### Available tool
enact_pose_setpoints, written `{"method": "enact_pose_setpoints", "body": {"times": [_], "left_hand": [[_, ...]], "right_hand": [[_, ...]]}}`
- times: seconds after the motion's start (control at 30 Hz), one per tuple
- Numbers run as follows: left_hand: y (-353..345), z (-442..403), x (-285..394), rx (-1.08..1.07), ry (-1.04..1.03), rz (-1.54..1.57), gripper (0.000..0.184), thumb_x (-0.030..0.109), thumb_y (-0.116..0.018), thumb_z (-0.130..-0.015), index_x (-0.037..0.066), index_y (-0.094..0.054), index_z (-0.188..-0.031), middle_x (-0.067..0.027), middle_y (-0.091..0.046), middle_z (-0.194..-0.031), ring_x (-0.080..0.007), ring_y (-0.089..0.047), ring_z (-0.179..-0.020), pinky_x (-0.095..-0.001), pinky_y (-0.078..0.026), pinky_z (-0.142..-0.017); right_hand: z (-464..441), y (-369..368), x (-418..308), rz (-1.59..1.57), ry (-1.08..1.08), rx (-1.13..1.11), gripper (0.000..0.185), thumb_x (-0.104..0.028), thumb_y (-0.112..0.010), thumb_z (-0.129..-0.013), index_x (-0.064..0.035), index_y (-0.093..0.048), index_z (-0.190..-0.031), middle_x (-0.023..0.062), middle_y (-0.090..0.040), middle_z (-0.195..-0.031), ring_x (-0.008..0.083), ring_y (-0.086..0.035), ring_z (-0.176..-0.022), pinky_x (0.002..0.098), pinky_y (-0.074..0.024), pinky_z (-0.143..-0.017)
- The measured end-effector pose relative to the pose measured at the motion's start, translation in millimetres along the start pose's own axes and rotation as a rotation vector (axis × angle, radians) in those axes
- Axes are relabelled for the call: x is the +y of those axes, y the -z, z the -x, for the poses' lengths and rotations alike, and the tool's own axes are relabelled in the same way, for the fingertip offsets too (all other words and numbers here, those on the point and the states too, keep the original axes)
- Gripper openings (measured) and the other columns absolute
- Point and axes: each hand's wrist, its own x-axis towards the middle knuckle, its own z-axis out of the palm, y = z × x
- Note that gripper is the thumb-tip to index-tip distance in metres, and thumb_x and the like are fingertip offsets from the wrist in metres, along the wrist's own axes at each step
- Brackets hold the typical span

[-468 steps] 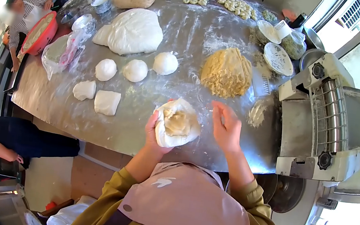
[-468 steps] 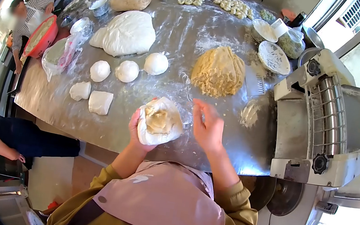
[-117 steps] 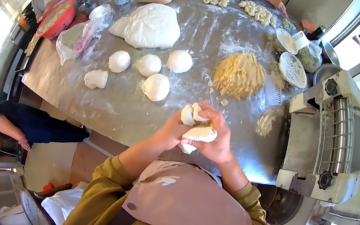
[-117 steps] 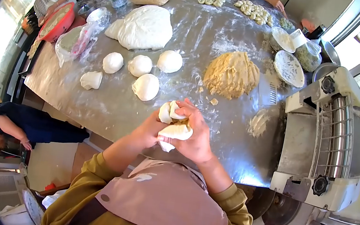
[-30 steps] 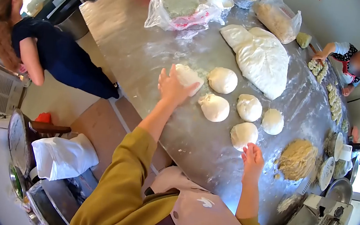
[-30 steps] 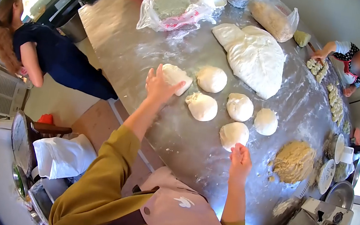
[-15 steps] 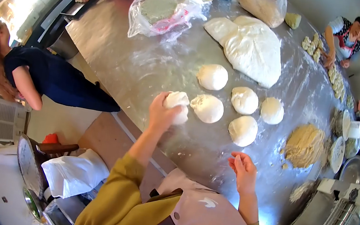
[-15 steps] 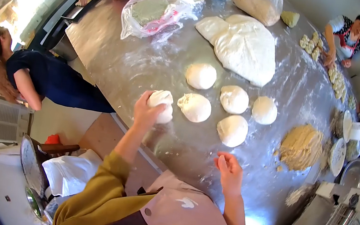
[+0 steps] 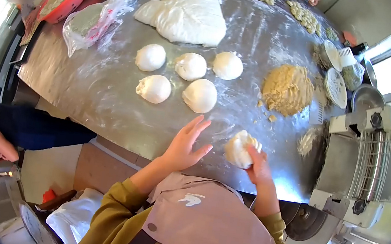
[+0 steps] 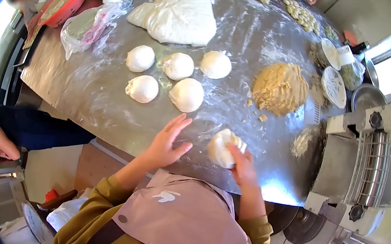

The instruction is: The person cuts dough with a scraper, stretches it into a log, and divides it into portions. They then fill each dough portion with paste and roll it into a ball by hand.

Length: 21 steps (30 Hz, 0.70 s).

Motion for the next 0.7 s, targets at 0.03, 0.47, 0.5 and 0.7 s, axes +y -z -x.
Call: {"method": "enact_pose_setpoints", "body": {"times": [0.03,0.47,0.5,0.7], "left_hand": [[-25,2,-17,0.062,-0.066,-0.222,0.080,0.035,-0.071,-0.083,0.010,-0.033,-0.148,-0.0238,-0.026,-0.153,-0.0376,-0.025,-0.143,-0.0542,-0.021,-0.114],[-138,-164,-46,0.149,0.115,-1.043,0.085,0.055,-0.046,-0.092,-0.004,-0.023,-0.149,-0.0191,-0.020,-0.158,-0.0317,-0.018,-0.147,-0.0523,-0.013,-0.117],[-139,-178,-41,0.160,0.173,-1.035,0.086,0.057,-0.045,-0.092,-0.004,-0.022,-0.150,-0.0186,-0.020,-0.158,-0.0310,-0.017,-0.147,-0.0516,-0.012,-0.117],[-146,-168,-46,0.093,0.091,-1.070,0.085,0.052,-0.051,-0.091,-0.005,-0.024,-0.148,-0.0194,-0.023,-0.157,-0.0312,-0.020,-0.146,-0.0512,-0.014,-0.117]], "right_hand": [[9,16,-5,0.158,0.024,0.126,0.055,-0.033,-0.062,-0.094,-0.0002,-0.047,-0.135,0.0150,-0.055,-0.132,0.0238,-0.060,-0.113,0.0377,-0.0531,-0.090],[43,209,20,0.839,0.404,0.802,0.061,-0.045,-0.047,-0.099,0.0024,-0.045,-0.136,0.0285,-0.048,-0.136,0.0427,-0.044,-0.127,0.0452,-0.0365,-0.106],[46,211,11,0.860,0.387,0.810,0.062,-0.044,-0.045,-0.099,0.0050,-0.041,-0.138,0.0288,-0.043,-0.140,0.0430,-0.040,-0.132,0.0456,-0.0333,-0.109],[-15,257,-22,1.008,0.603,0.892,0.066,-0.038,-0.046,-0.099,0.0066,-0.029,-0.145,0.0289,-0.029,-0.150,0.0425,-0.028,-0.140,0.0467,-0.0235,-0.115]]}}
